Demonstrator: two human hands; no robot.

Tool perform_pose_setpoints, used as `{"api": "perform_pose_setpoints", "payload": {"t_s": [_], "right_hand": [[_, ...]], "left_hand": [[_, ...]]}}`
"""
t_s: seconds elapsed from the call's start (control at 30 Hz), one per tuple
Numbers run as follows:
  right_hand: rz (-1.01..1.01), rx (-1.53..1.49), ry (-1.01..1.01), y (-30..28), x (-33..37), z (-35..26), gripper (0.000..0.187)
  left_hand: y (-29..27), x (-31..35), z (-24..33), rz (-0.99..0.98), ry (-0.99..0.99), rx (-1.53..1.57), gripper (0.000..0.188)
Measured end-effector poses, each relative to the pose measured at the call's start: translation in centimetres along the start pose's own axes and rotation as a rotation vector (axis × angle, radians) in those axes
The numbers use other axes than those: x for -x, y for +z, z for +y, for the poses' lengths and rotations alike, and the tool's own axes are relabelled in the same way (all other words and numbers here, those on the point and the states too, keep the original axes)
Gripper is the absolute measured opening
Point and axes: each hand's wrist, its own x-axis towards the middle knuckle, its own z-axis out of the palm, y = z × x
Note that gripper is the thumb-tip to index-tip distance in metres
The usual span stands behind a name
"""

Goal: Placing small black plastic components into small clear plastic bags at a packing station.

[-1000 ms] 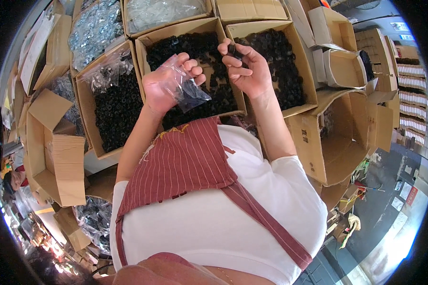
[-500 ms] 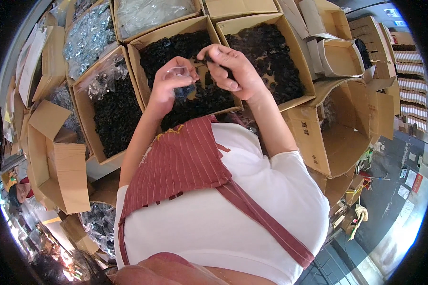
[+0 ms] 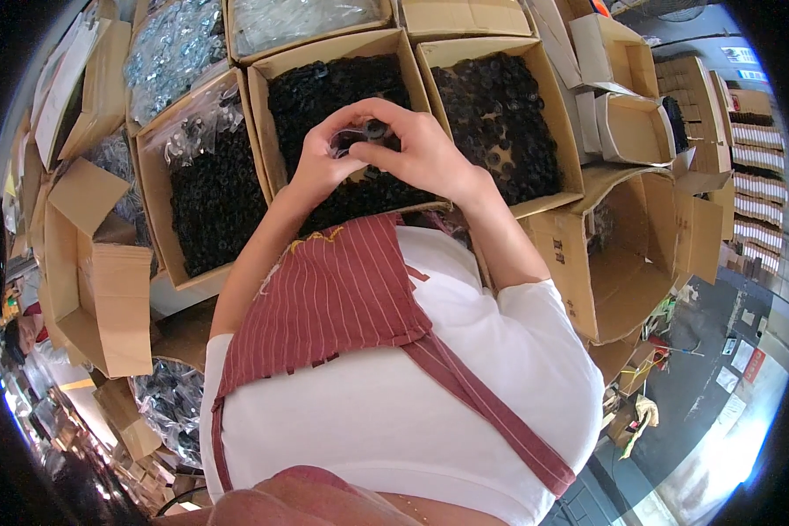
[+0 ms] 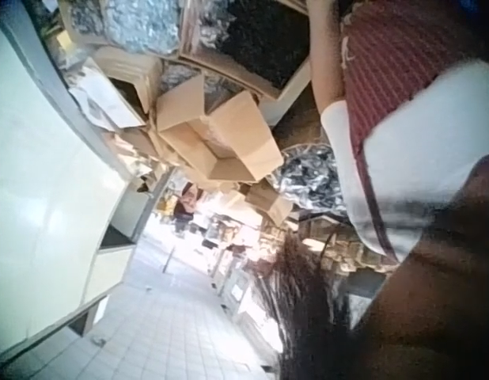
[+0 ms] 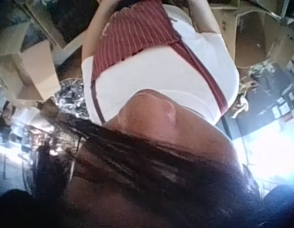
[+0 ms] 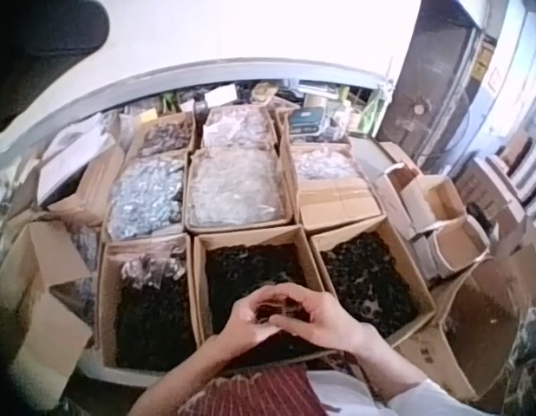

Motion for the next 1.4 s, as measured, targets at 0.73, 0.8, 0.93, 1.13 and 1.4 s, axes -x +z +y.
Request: {"api": "perform_pose_setpoints", "payload": {"t_s": [0.73,0.8,0.93,1.13,1.4], "right_hand": [[-0.086,-1.134,0.336,0.1,-2.7,-0.7,0.054],[-0.088,-1.010,0.267,0.4,-2.7,-0.2,0.058],[-0.102,-1.017,0.244,0.1,-2.5,-1.0,0.046],[-0.082,0.435,-0.296,-2.3,-1.3,-0.7,0.017],[0.089,0.304,-0.085,-2.1,-0.1,0.4,0.009]], "left_hand": [[0.6,0.2,-0.2,-0.093,-0.119,0.114,0.046],[0.4,0.0,0.1,-0.097,-0.079,0.049,0.047],[-0.2,-0.2,0.6,-0.146,-0.105,-0.012,0.043],[-0.4,-0.3,1.2,-0.154,-0.039,0.051,0.030],[-0.5,-0.4,1.6,0.017,0.245,-0.325,0.031]]}}
